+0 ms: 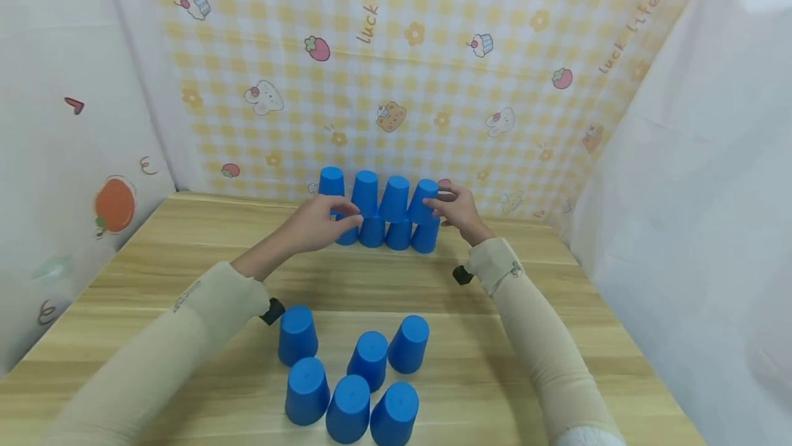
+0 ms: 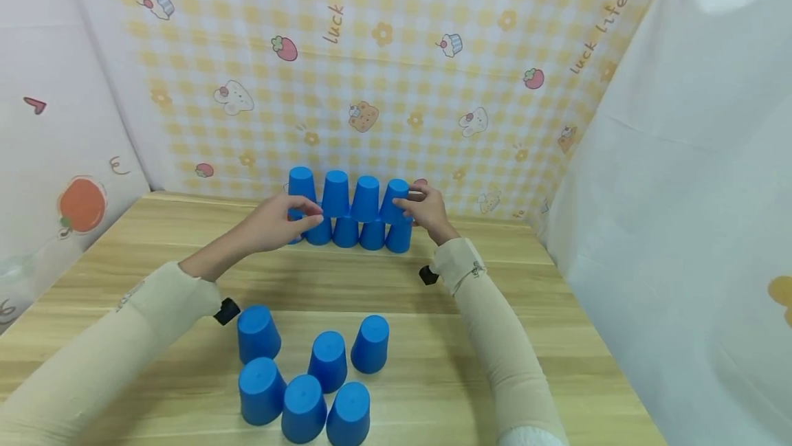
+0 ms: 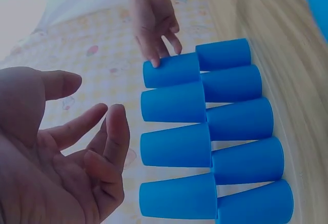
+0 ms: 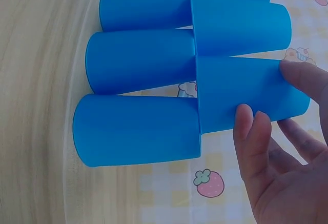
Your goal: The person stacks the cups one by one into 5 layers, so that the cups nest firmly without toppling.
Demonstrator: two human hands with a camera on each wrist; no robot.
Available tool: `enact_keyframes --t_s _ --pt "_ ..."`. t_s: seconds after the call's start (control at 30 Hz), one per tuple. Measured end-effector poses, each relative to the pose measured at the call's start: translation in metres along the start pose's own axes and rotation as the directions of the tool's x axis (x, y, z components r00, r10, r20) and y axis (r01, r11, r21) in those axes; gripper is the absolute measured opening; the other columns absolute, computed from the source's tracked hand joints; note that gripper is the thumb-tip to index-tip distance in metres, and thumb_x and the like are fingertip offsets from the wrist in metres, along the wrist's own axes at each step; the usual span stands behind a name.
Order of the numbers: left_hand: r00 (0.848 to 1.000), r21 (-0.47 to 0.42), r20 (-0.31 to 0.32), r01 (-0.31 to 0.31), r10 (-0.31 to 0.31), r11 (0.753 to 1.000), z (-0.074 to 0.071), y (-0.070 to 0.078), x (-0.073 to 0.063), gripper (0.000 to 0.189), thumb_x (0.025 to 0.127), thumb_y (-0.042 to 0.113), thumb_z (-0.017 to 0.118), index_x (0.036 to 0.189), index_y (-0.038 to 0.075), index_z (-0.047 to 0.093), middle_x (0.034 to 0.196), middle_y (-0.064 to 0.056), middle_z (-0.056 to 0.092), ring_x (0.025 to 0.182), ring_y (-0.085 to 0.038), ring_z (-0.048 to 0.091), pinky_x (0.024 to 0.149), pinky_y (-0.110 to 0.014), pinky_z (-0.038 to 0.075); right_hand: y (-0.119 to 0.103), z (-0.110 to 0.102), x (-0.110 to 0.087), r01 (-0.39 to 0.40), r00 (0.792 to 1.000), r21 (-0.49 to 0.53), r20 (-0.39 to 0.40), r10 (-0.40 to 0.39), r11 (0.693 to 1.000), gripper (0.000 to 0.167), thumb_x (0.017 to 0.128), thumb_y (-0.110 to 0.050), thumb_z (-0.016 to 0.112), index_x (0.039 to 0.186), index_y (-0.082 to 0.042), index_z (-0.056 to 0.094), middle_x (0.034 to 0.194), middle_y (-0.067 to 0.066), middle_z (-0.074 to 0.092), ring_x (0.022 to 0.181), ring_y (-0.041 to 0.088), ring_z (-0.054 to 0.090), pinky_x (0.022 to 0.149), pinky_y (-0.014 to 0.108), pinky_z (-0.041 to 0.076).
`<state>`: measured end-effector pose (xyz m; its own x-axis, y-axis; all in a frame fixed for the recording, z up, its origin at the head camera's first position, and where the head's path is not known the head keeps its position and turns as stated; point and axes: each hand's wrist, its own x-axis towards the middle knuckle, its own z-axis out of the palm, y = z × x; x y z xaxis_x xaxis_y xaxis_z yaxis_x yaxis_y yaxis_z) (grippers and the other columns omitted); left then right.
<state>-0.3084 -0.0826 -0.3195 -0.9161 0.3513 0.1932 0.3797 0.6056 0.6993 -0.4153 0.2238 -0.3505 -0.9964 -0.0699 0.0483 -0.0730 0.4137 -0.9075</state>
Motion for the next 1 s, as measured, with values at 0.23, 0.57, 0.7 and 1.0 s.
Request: enact_keyframes --t_s 0.23,0.57,0.7,1.0 --pt "0.999 -0.038 0.040 -0.019 0.020 0.999 0.002 -0.004 -0.026 0.029 0.100 0.026 0.060 0.120 0.006 0.068 0.117 -0.012 0.068 0.080 -0.020 0.065 0.063 -0.030 0.052 0.001 -0.002 -0.006 0.020 1.000 0.000 -0.003 -0.020 1.000 0.059 0.090 -0.029 0.074 0.141 -0.010 0.051 0.133 0.016 0.061 0.099 0.033 0.069 0.068 0.036 0.056" --pt "0.994 -0.014 0.095 -0.050 0.051 0.999 -0.002 -0.031 -0.066 0.030 0.097 0.029 0.065 0.119 0.009 0.068 0.115 -0.009 0.068 0.073 -0.018 0.058 0.061 -0.033 0.051 0.009 -0.006 -0.021 -0.019 0.999 0.001 -0.042 0.019 1.000 0.053 0.093 -0.027 0.071 0.138 -0.007 0.052 0.133 0.016 0.060 0.114 0.035 0.063 0.077 0.042 0.055" --pt "0.986 0.017 0.154 -0.064 0.060 0.998 -0.001 -0.038 -0.082 0.039 0.093 0.038 0.069 0.121 0.010 0.068 0.115 -0.006 0.068 0.072 -0.014 0.057 0.061 -0.030 0.051 0.014 -0.005 -0.025 -0.069 0.995 -0.024 -0.080 0.067 0.997 0.044 0.093 -0.030 0.071 0.129 -0.008 0.059 0.127 0.015 0.064 0.112 0.038 0.063 0.077 0.040 0.055" --pt "0.914 -0.046 0.366 -0.170 0.175 0.984 -0.007 -0.053 -0.097 0.055 0.085 0.037 0.079 0.131 0.013 0.061 0.126 -0.006 0.064 0.084 -0.015 0.059 0.068 -0.030 0.053 0.009 0.009 -0.031 -0.027 1.000 -0.068 0.014 0.028 0.997 0.033 0.093 -0.028 0.070 0.120 -0.009 0.068 0.115 0.013 0.070 0.093 0.028 0.070 0.073 0.043 0.055"
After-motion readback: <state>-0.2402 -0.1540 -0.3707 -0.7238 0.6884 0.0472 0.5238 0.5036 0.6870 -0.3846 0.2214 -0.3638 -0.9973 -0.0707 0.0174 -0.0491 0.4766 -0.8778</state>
